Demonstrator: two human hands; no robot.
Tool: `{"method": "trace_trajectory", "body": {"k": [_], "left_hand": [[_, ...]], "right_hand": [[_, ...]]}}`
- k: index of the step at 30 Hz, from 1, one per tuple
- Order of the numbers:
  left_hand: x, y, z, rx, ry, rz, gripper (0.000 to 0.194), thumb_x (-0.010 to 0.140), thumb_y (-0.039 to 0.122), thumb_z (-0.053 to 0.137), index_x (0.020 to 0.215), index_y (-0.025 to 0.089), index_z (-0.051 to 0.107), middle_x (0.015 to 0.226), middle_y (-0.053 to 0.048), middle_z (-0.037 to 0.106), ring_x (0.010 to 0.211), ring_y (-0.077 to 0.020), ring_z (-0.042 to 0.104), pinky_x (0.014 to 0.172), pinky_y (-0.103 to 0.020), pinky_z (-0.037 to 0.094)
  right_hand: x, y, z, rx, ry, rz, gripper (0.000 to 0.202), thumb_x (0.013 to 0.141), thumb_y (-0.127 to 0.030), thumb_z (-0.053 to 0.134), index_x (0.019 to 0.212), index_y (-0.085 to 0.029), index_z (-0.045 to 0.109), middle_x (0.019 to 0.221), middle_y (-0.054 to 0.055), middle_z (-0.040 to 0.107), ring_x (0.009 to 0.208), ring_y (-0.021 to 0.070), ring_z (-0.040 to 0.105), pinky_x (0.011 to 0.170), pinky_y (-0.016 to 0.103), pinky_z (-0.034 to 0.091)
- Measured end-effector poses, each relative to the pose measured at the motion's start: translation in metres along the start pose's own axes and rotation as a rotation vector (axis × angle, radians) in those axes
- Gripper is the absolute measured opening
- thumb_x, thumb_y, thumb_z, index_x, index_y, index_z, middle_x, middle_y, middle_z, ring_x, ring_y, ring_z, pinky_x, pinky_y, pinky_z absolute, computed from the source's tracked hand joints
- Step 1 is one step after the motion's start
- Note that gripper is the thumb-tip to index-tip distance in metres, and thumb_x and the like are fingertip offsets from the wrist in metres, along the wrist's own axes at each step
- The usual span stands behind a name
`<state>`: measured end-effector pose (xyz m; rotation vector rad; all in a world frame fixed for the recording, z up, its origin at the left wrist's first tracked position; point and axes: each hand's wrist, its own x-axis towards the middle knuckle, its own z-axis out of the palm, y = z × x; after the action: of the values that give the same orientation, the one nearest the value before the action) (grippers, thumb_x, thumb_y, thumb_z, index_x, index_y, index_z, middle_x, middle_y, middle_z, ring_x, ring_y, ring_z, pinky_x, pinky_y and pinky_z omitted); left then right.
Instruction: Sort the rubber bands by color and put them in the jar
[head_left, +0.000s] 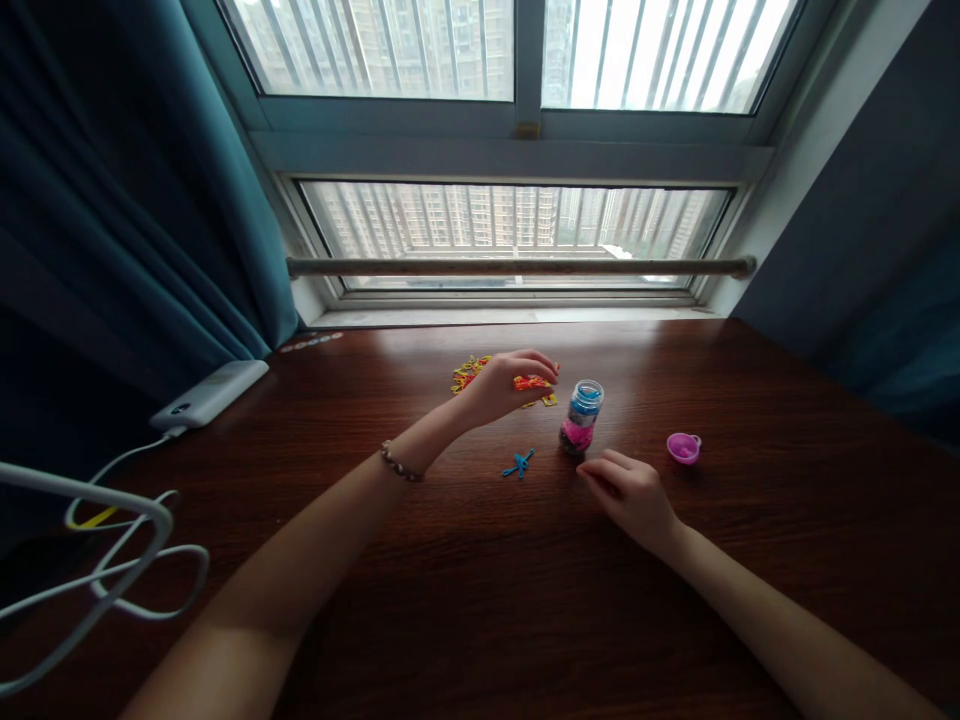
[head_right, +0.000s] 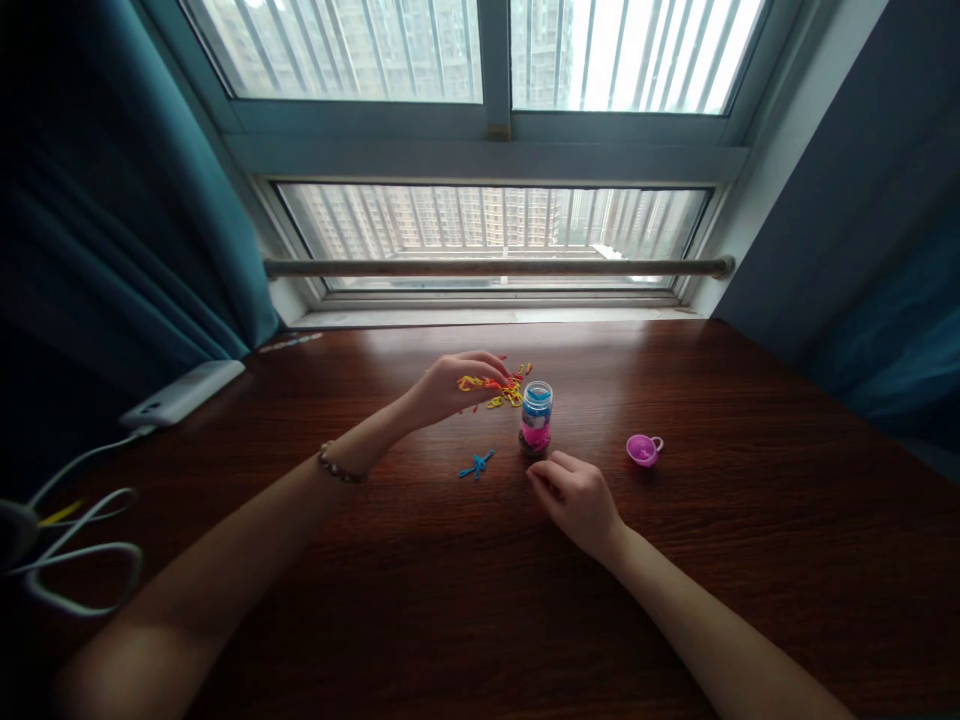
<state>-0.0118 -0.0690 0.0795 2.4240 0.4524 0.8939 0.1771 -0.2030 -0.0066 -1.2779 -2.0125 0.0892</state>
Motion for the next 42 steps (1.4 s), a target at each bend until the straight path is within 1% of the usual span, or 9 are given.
{"method": "trace_trajectory", "body": {"k": [2, 6, 9, 13, 16, 28, 32, 36, 42], "left_hand": [[-0.022, -0.006, 0.004, 0.018, -0.004, -0.163, 0.015, 0.077, 0.025, 0.055, 0.078, 0.012, 0.064, 0.084, -0.007, 0.062, 0.077, -0.0126, 0.057, 0.065, -0.023, 0.045], [-0.066, -0.013, 0.012, -0.016, -0.229, -0.477, 0.019, 0.065, 0.028, 0.065, 0.077, 0.012, 0.063, 0.068, -0.002, 0.061, 0.062, -0.0110, 0.055, 0.054, -0.020, 0.041], [-0.086, -0.014, 0.017, -0.033, -0.276, -0.589, 0.022, 0.061, 0.029, 0.067, 0.077, 0.013, 0.063, 0.065, 0.000, 0.060, 0.059, -0.0111, 0.053, 0.051, -0.019, 0.039], [-0.094, -0.015, 0.022, -0.004, -0.255, -0.591, 0.019, 0.062, 0.027, 0.066, 0.074, 0.013, 0.064, 0.064, 0.001, 0.060, 0.058, -0.0107, 0.052, 0.051, -0.019, 0.037], [-0.096, -0.016, 0.025, 0.022, -0.228, -0.560, 0.017, 0.065, 0.028, 0.064, 0.075, 0.014, 0.065, 0.065, 0.001, 0.061, 0.059, -0.0107, 0.052, 0.053, -0.019, 0.037], [-0.098, -0.024, 0.029, 0.062, -0.088, -0.584, 0.015, 0.070, 0.026, 0.055, 0.071, 0.014, 0.064, 0.067, -0.002, 0.064, 0.061, -0.0131, 0.055, 0.057, -0.021, 0.040], [-0.097, -0.026, 0.031, -0.203, 0.017, -0.703, 0.015, 0.069, 0.026, 0.058, 0.070, 0.012, 0.063, 0.062, -0.002, 0.062, 0.057, -0.0118, 0.054, 0.054, -0.022, 0.041], [-0.096, -0.024, 0.035, -0.735, 0.106, -0.853, 0.018, 0.065, 0.025, 0.066, 0.073, 0.010, 0.061, 0.063, -0.003, 0.062, 0.055, -0.0094, 0.055, 0.053, -0.021, 0.043], [-0.098, -0.013, 0.040, -1.188, 0.257, -0.886, 0.020, 0.060, 0.017, 0.073, 0.073, 0.008, 0.062, 0.069, -0.005, 0.064, 0.064, -0.0101, 0.060, 0.067, -0.022, 0.047]], "right_hand": [[0.001, -0.002, 0.001, 0.016, -0.068, -0.015, 0.016, 0.083, -0.018, 0.045, 0.083, -0.018, 0.061, 0.070, 0.002, 0.057, 0.062, 0.0117, 0.053, 0.060, 0.022, 0.041], [0.011, -0.017, 0.009, 0.022, -0.237, -0.029, 0.016, 0.082, -0.014, 0.045, 0.087, -0.019, 0.060, 0.083, 0.004, 0.059, 0.075, 0.0131, 0.056, 0.069, 0.024, 0.043], [0.028, -0.033, 0.021, -0.011, -0.328, 0.057, 0.012, 0.081, -0.018, 0.048, 0.084, -0.018, 0.059, 0.085, 0.005, 0.057, 0.076, 0.0133, 0.057, 0.070, 0.024, 0.043], [0.054, -0.044, 0.039, -0.140, -0.436, 0.227, 0.012, 0.074, -0.027, 0.059, 0.079, -0.016, 0.058, 0.086, 0.007, 0.056, 0.076, 0.0166, 0.057, 0.064, 0.025, 0.042], [0.068, -0.042, 0.048, -0.195, -0.475, 0.284, 0.008, 0.072, -0.022, 0.059, 0.076, -0.016, 0.058, 0.084, 0.007, 0.057, 0.078, 0.0183, 0.056, 0.064, 0.025, 0.040], [0.062, -0.036, 0.060, -0.306, -0.474, 0.186, 0.013, 0.078, -0.005, 0.040, 0.078, -0.014, 0.051, 0.083, 0.012, 0.054, 0.077, 0.0196, 0.052, 0.066, 0.028, 0.039], [0.063, -0.035, 0.061, -0.087, -0.308, 0.148, 0.011, 0.079, -0.008, 0.040, 0.079, -0.015, 0.049, 0.083, 0.009, 0.052, 0.079, 0.0183, 0.049, 0.071, 0.029, 0.041], [0.064, -0.035, 0.063, 0.142, -0.134, 0.169, 0.009, 0.079, -0.010, 0.041, 0.077, -0.016, 0.048, 0.082, 0.007, 0.052, 0.078, 0.0174, 0.049, 0.071, 0.030, 0.042], [0.062, -0.041, 0.064, 0.422, -0.023, 0.274, 0.007, 0.081, -0.015, 0.043, 0.080, -0.016, 0.050, 0.076, 0.004, 0.056, 0.070, 0.0150, 0.054, 0.063, 0.027, 0.045]]}}
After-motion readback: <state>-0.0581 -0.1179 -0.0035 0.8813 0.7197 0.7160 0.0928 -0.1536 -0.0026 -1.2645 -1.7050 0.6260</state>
